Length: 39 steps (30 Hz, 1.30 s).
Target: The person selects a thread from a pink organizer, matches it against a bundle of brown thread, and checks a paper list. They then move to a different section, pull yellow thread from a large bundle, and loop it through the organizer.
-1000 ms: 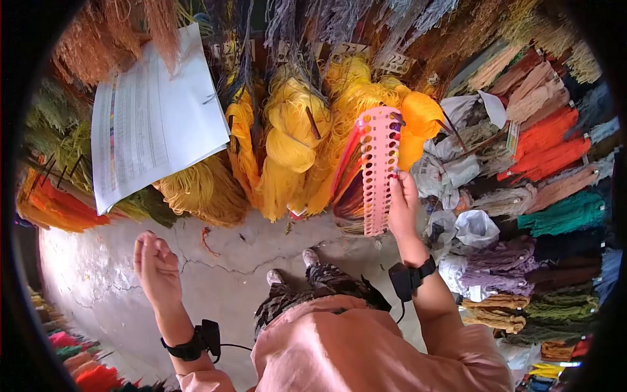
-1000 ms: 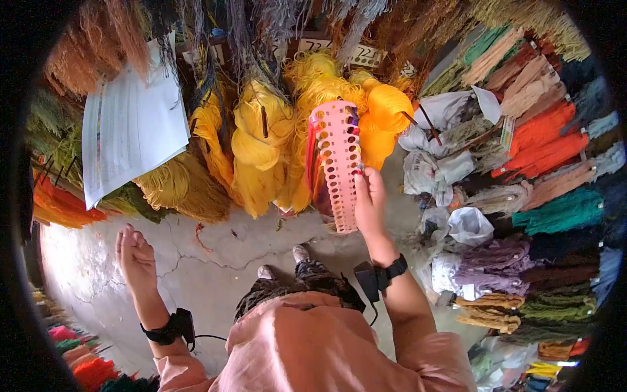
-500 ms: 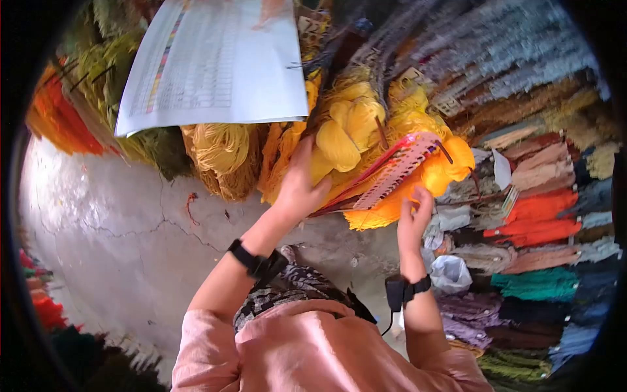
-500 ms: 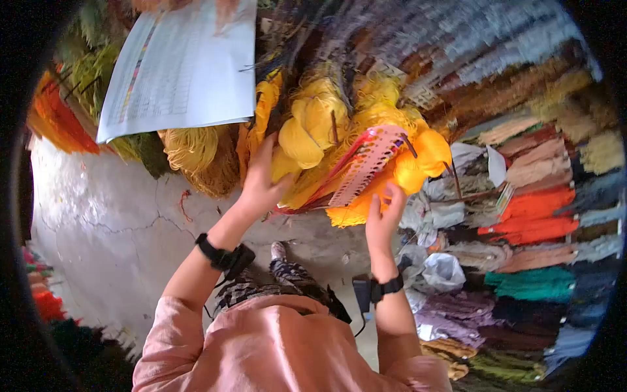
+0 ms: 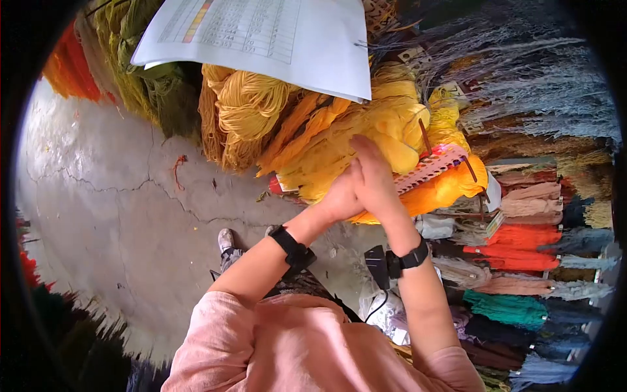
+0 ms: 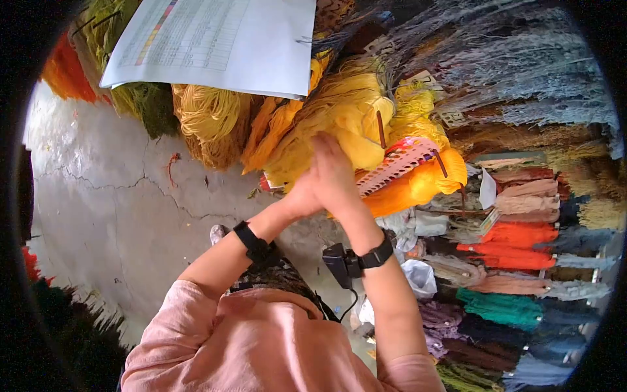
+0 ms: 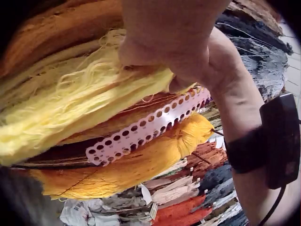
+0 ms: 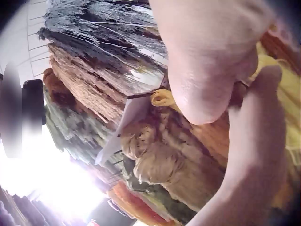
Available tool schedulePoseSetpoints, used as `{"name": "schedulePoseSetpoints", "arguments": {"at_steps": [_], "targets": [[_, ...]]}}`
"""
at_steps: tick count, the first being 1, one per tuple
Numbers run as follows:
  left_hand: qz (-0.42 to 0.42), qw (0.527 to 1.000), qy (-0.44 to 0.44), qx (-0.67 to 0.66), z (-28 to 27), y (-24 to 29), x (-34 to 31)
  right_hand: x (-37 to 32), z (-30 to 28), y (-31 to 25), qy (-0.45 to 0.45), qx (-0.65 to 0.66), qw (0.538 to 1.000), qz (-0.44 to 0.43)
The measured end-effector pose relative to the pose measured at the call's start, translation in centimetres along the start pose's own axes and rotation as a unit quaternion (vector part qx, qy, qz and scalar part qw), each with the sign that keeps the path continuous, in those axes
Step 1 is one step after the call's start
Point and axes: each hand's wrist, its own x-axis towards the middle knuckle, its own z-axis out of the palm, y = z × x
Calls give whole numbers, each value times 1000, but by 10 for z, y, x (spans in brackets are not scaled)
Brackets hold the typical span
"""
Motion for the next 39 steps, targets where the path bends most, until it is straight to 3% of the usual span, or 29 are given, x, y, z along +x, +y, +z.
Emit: {"name": "schedulePoseSetpoints", "arguments": {"at_steps": [2,5,6,11,15,21,24,27,30,33,35,39], "targets": [[84,994,56,-48,3,-17,-1,-6,-6,5,-7,-42,999,14],[9,993,117,6,-7,-35,-11,-13,-16,5,22,-45,999,15],[-57,988,146,-7,-9,-39,-12,-14,-17,5,25,-35,999,17],[38,956,285,59,-22,-52,23,-16,-15,7,48,-27,998,20],[-129,977,125,117,-28,-80,42,-16,-15,9,39,-15,999,25],[-103,994,20,32,-32,-89,49,-15,-18,4,6,-54,998,9],[-154,988,-11,-26,-36,-80,45,-17,-15,5,-5,-71,997,8],[-182,983,-24,-14,-40,-68,42,-16,-13,6,-7,-88,996,-3],[-152,988,-19,-4,-42,-64,41,-16,-14,6,-14,-94,995,-5],[-89,996,12,-32,-24,-97,43,-16,-15,5,-12,-96,995,-6],[-121,990,-21,-76,-19,-103,42,-16,-16,5,-4,-97,995,-10],[-189,946,-95,-246,-42,-78,24,-18,-18,6,33,66,995,65]]}}
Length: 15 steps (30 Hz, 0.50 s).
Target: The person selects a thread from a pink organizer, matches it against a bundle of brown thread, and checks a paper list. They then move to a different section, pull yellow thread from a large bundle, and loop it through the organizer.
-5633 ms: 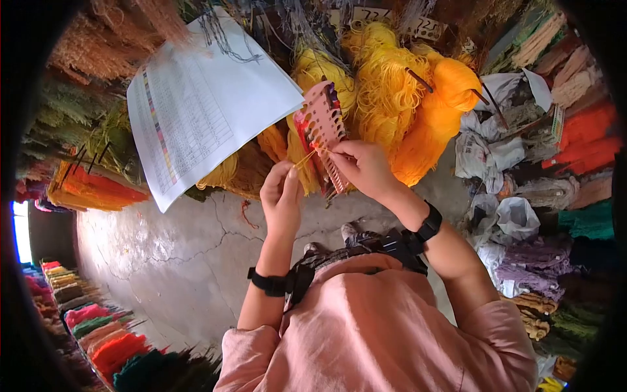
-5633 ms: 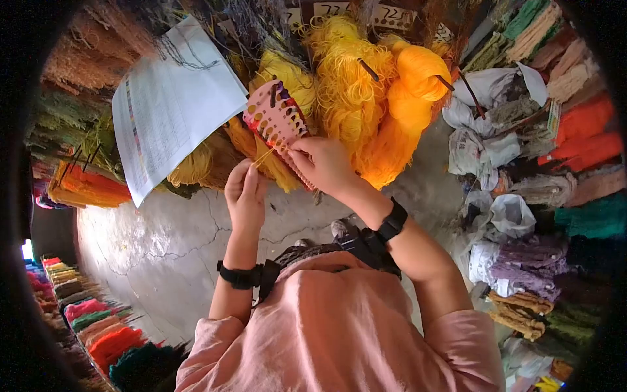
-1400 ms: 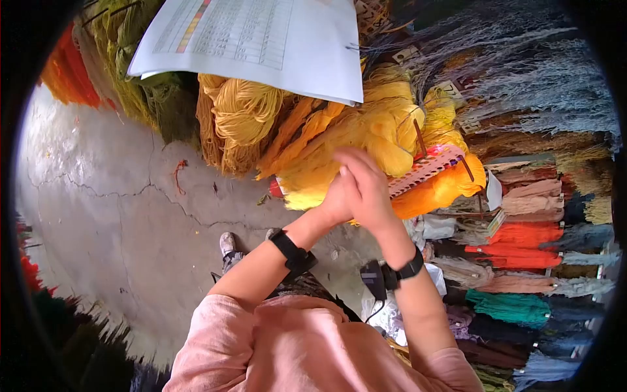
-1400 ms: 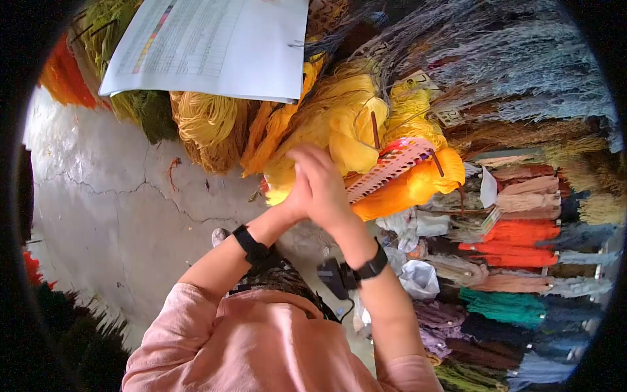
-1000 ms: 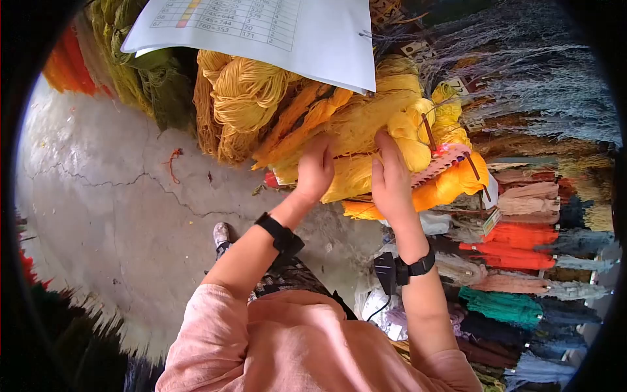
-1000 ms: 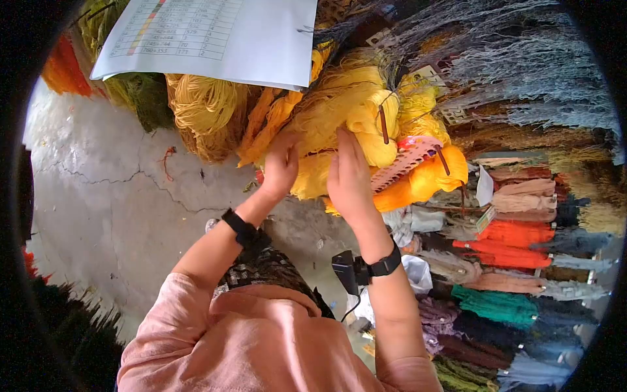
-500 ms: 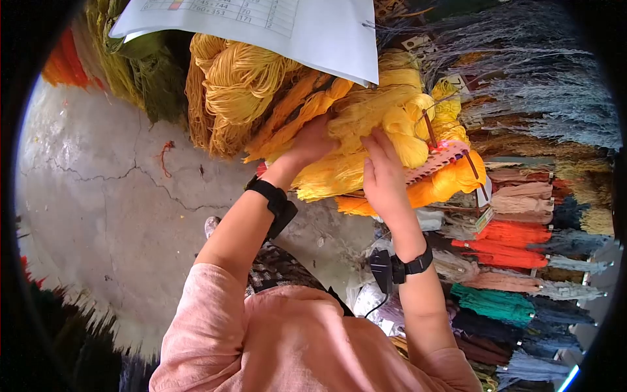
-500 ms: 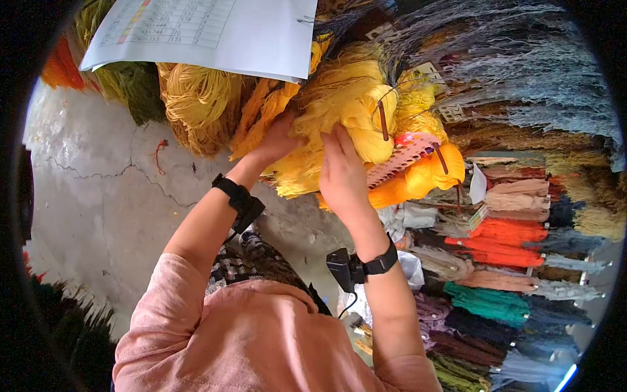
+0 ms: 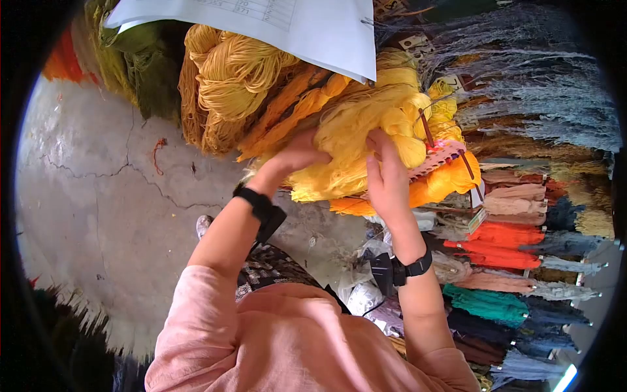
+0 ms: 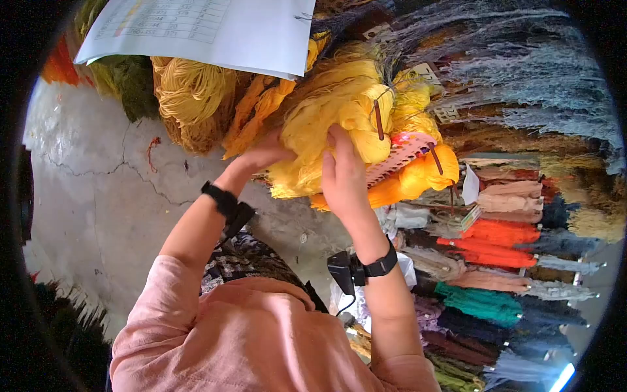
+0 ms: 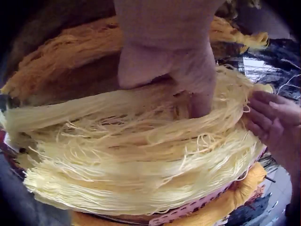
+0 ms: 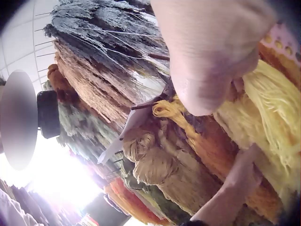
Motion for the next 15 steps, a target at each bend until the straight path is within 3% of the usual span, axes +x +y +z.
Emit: {"name": "schedulePoseSetpoints", "arguments": {"at_steps": [3,7,15], "targets": [[-104,987,-17,-119,-5,30,-39,-2,-5,1,44,73,996,14],[-63,978,-11,-199,4,53,-71,1,-11,7,86,127,987,50],[-31,974,15,-225,21,71,-85,4,-12,5,94,201,973,57]]}}
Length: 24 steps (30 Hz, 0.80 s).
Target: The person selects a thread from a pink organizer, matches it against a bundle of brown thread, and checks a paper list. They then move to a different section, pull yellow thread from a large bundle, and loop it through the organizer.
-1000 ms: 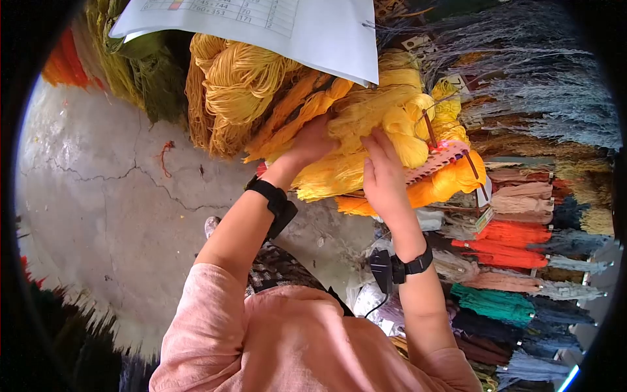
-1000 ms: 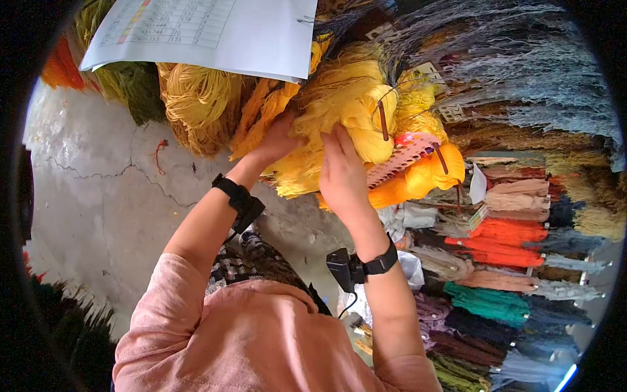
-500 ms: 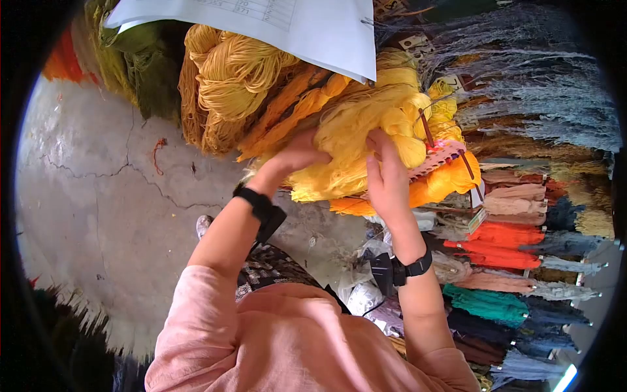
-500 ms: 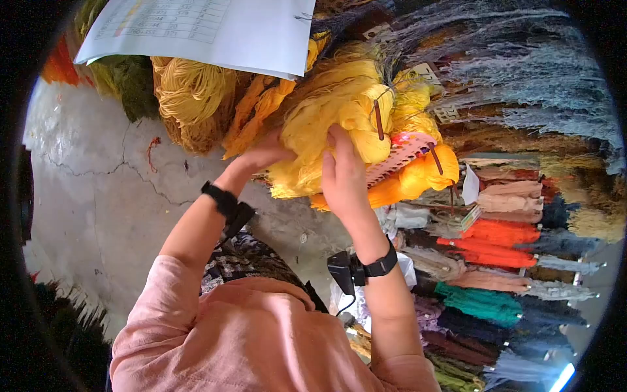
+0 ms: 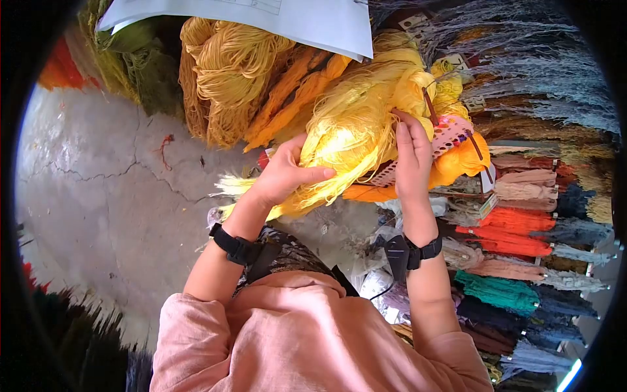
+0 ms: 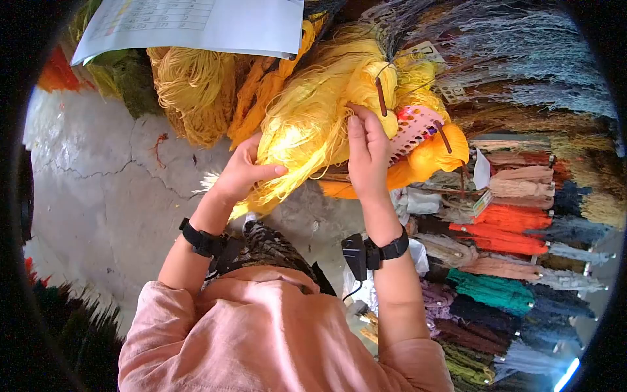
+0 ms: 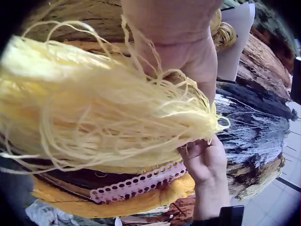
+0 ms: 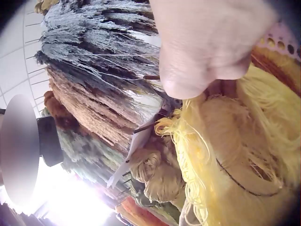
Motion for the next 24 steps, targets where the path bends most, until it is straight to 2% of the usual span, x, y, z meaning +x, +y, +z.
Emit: {"name": "schedulePoseSetpoints", "arguments": {"at_steps": [4,7,10,13,16,17,20,24], "targets": [[4,1000,8,23,5,0,-1,-1,0,-5,-4,-8,1000,0],[19,999,17,46,11,-3,-3,-3,2,-7,-41,106,991,64],[66,994,3,90,16,-11,-6,-8,9,-8,-82,-55,994,-44],[68,992,16,108,19,-13,-10,-7,10,-3,-62,-26,998,-5],[114,957,129,232,14,-27,-13,-9,12,2,-41,-82,996,-11],[149,939,201,235,18,-29,-14,-9,13,4,-36,-112,993,-20],[261,849,191,417,23,-14,-26,-9,19,15,-11,-175,983,-56],[284,816,151,481,37,-5,-37,-6,29,8,-15,-44,999,-23]]}}
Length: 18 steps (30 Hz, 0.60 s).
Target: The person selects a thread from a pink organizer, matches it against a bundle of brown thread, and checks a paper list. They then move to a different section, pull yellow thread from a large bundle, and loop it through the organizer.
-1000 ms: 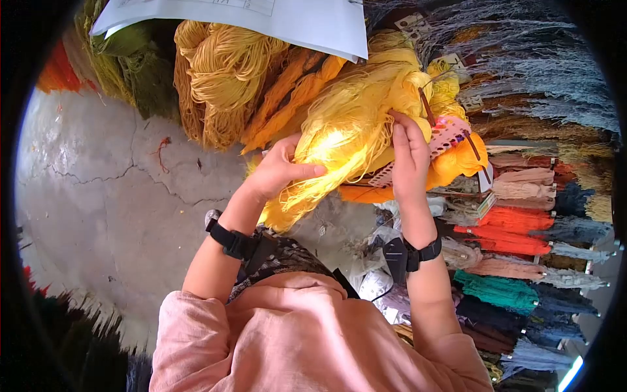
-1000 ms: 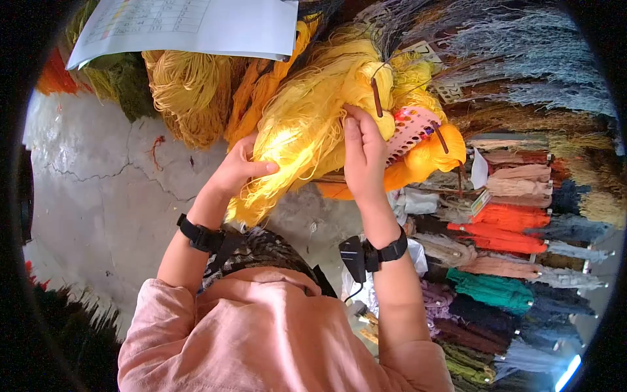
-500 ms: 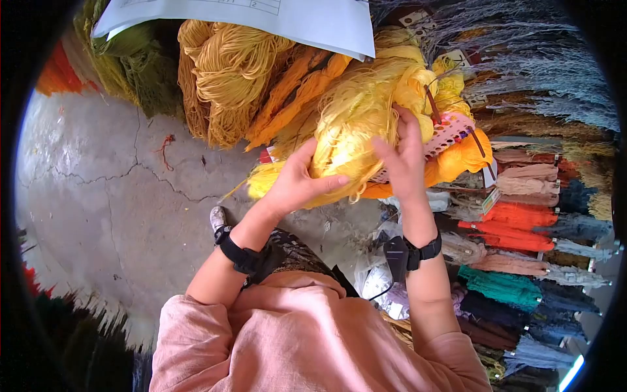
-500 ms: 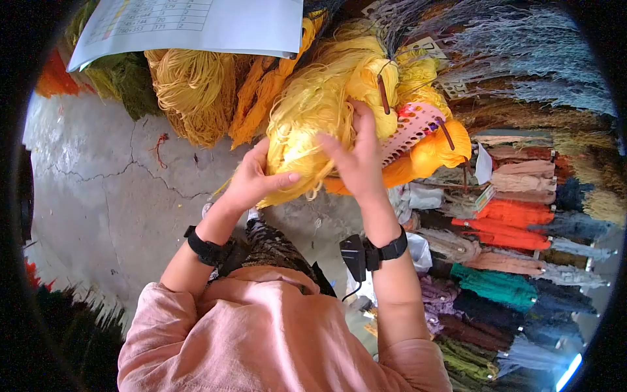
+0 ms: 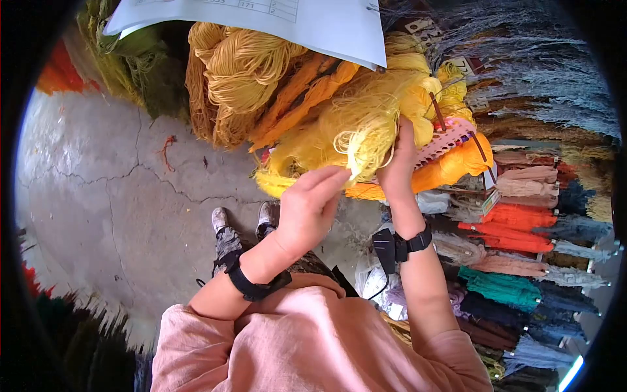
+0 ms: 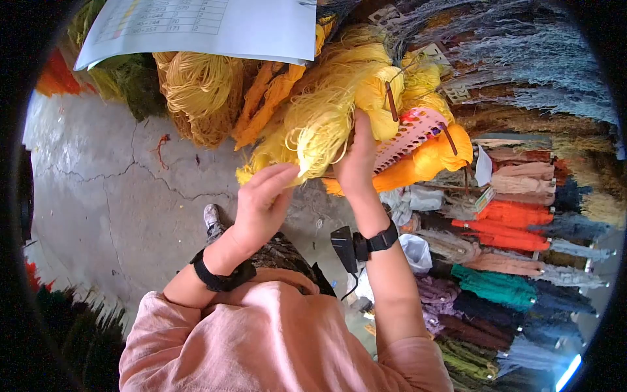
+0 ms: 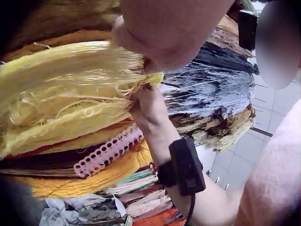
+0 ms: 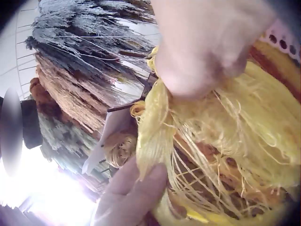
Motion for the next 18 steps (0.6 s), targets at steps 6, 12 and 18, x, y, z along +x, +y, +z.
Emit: {"name": "schedulePoseSetpoints", "arguments": {"at_steps": [6,12,18], "targets": [[29,997,-46,49,-1,3,0,3,-10,17,-34,-23,999,3],[29,994,-78,68,7,-7,-1,-2,-21,-13,0,-21,999,31],[74,985,-129,88,33,0,-2,-16,-33,-23,32,-39,999,0]]}}
